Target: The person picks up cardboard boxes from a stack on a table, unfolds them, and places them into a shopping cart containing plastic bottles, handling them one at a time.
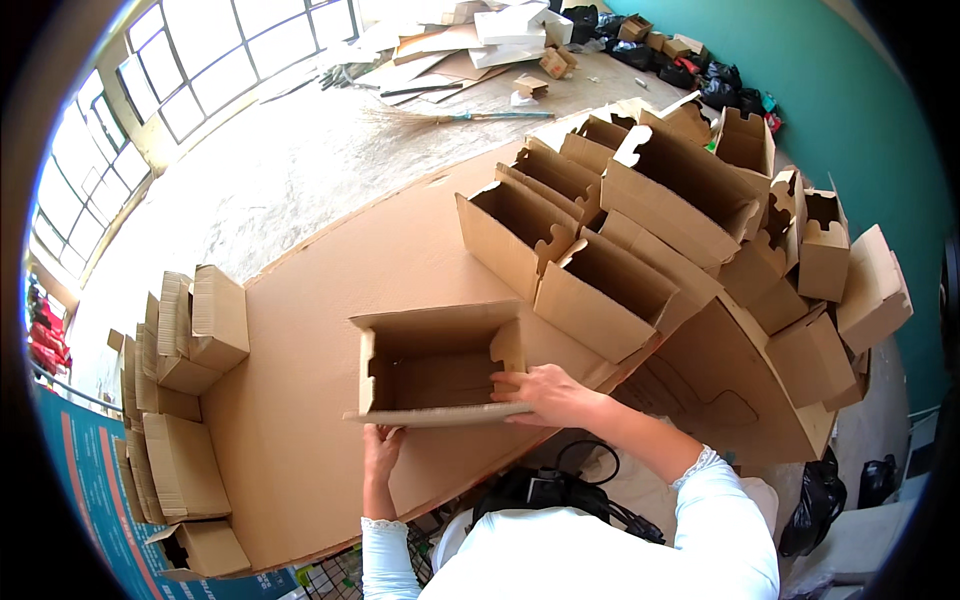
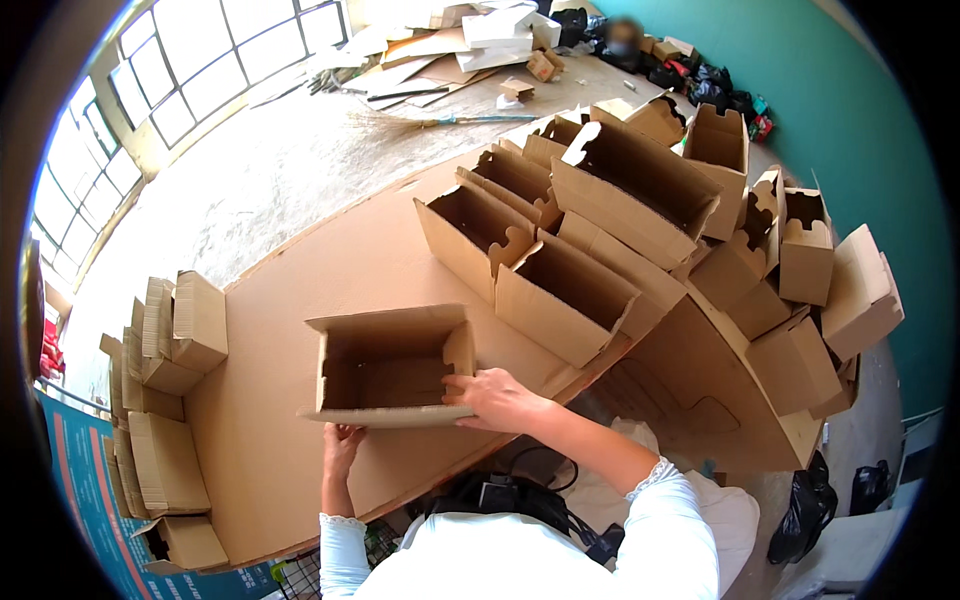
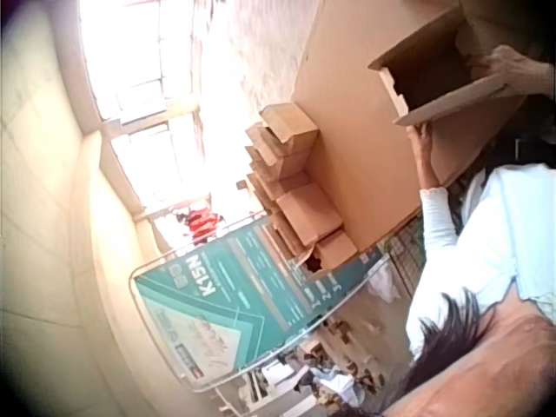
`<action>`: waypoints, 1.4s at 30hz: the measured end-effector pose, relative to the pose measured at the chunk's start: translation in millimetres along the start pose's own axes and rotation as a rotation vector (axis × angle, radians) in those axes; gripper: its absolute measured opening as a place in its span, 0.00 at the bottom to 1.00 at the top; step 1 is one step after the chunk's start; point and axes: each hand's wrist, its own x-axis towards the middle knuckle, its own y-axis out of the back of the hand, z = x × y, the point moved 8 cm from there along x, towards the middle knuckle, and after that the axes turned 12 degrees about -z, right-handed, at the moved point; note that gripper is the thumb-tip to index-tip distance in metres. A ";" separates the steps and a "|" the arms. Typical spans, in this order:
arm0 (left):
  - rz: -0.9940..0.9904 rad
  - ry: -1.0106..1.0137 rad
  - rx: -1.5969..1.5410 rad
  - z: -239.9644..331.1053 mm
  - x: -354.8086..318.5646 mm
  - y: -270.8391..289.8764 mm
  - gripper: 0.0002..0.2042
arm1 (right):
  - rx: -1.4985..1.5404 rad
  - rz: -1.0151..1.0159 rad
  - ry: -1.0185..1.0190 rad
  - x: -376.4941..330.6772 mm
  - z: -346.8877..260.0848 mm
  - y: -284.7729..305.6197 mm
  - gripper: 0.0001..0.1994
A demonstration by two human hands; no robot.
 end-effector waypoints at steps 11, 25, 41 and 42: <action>0.330 -0.165 0.022 68.3 -55.0 32.2 0.31 | -0.013 0.614 -0.163 -8.4 30.0 147.7 0.14; 0.395 0.087 0.015 -5.5 -120.2 43.5 0.23 | 0.282 0.592 -0.723 8.6 151.9 255.3 0.14; 0.391 0.074 0.143 -3.9 -129.1 62.7 0.22 | 0.006 0.809 -0.586 -5.3 97.3 292.4 0.28; 0.394 0.071 0.141 -1.6 -129.4 64.0 0.22 | -0.279 0.907 -0.571 -17.6 86.8 303.5 0.29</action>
